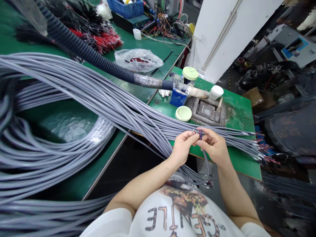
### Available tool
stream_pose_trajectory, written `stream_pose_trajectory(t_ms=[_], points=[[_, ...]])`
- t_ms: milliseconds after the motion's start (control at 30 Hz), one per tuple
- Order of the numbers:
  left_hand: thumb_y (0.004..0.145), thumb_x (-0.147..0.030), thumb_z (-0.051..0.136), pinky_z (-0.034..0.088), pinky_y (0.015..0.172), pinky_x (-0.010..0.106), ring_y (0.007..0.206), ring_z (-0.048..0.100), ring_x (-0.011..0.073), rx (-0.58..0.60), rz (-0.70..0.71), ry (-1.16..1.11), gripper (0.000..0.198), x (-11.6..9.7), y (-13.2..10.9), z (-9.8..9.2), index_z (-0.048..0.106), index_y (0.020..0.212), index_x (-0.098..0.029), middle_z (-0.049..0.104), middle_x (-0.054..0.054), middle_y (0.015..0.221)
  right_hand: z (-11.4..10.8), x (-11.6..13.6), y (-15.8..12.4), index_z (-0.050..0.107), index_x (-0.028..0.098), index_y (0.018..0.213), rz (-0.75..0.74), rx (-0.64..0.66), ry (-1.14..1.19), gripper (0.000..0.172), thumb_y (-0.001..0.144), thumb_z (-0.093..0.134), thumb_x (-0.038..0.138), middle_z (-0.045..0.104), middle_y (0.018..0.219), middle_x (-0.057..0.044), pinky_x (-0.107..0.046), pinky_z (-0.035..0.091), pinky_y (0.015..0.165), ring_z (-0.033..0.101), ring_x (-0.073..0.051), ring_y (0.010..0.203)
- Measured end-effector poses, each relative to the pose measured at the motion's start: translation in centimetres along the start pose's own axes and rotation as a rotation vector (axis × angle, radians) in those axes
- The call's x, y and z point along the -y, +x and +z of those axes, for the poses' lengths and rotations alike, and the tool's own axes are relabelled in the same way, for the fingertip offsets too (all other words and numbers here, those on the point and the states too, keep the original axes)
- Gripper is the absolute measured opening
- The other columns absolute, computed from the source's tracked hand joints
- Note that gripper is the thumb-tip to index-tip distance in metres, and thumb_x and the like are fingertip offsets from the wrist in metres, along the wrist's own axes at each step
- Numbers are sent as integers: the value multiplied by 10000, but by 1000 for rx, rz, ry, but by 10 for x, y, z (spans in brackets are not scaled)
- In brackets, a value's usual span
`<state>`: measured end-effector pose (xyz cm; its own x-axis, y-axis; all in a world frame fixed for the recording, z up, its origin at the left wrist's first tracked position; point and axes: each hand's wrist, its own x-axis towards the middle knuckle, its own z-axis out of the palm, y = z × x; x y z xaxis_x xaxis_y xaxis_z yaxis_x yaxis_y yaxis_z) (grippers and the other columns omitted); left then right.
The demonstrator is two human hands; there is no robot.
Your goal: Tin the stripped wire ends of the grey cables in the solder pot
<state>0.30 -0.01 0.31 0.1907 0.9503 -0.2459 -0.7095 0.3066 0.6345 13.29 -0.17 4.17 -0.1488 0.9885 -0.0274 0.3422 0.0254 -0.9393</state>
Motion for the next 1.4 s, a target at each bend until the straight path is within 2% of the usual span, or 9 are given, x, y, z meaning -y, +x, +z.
stream_pose_trajectory(t_ms=[333,667,800,900,1000,1067,1133,1233,1400], points=[[674,-311,774,378,597,200,575,461,57,-10,0,-10,242,3,0,-1,613,634,-135,556,-35,624,-1,0,-1,604,162,1136,28,-12,51,449,741,730,337,562,590,57,-219,425,478,514,-87,483],[654,-306,794,436,650,214,619,538,70,-25,36,-23,207,11,-2,-2,688,747,-154,645,-14,708,-2,-5,-4,643,174,1101,26,-45,18,411,749,723,372,561,580,48,-218,427,477,509,-90,481],[678,-317,775,440,628,200,577,536,62,-51,76,-21,196,2,2,-7,683,759,-164,633,-20,640,-14,-16,-29,696,169,911,66,-107,-134,278,763,699,404,596,614,18,-238,449,532,541,-113,532],[671,-298,779,447,642,196,613,566,67,-110,207,15,168,-12,10,-16,686,757,-187,652,-23,691,-46,-40,-73,688,173,815,203,-218,-290,284,790,646,453,658,712,-23,-264,467,606,591,-153,627],[725,-314,740,470,707,254,698,614,125,-18,260,371,146,-19,14,-21,714,802,-192,687,15,740,-89,-72,-133,679,181,755,500,-255,-526,380,818,547,532,631,591,-34,-279,438,558,588,-181,555],[780,-310,689,469,758,301,773,621,169,182,323,713,135,-13,15,-19,729,848,-201,709,47,807,-109,-90,-169,629,192,581,755,-150,-760,447,789,541,578,606,512,-54,-297,416,549,586,-204,516],[838,-294,620,450,812,342,858,607,201,421,440,1030,160,0,16,-15,723,928,-212,719,70,904,-114,-100,-193,620,196,566,880,-61,-808,457,791,523,581,615,509,-65,-298,411,552,587,-205,501],[899,-257,512,408,809,379,940,562,236,625,588,1461,226,26,18,-4,675,1044,-197,697,98,1002,-97,-99,-198,664,192,698,756,48,-640,416,841,476,534,648,561,-51,-277,424,578,604,-186,537],[902,-255,483,370,773,396,980,496,273,661,702,1953,256,43,18,13,597,1110,-158,611,130,1044,-56,-88,-158,707,184,916,478,133,-348,286,835,550,408,661,567,-9,-254,440,580,603,-158,543]])
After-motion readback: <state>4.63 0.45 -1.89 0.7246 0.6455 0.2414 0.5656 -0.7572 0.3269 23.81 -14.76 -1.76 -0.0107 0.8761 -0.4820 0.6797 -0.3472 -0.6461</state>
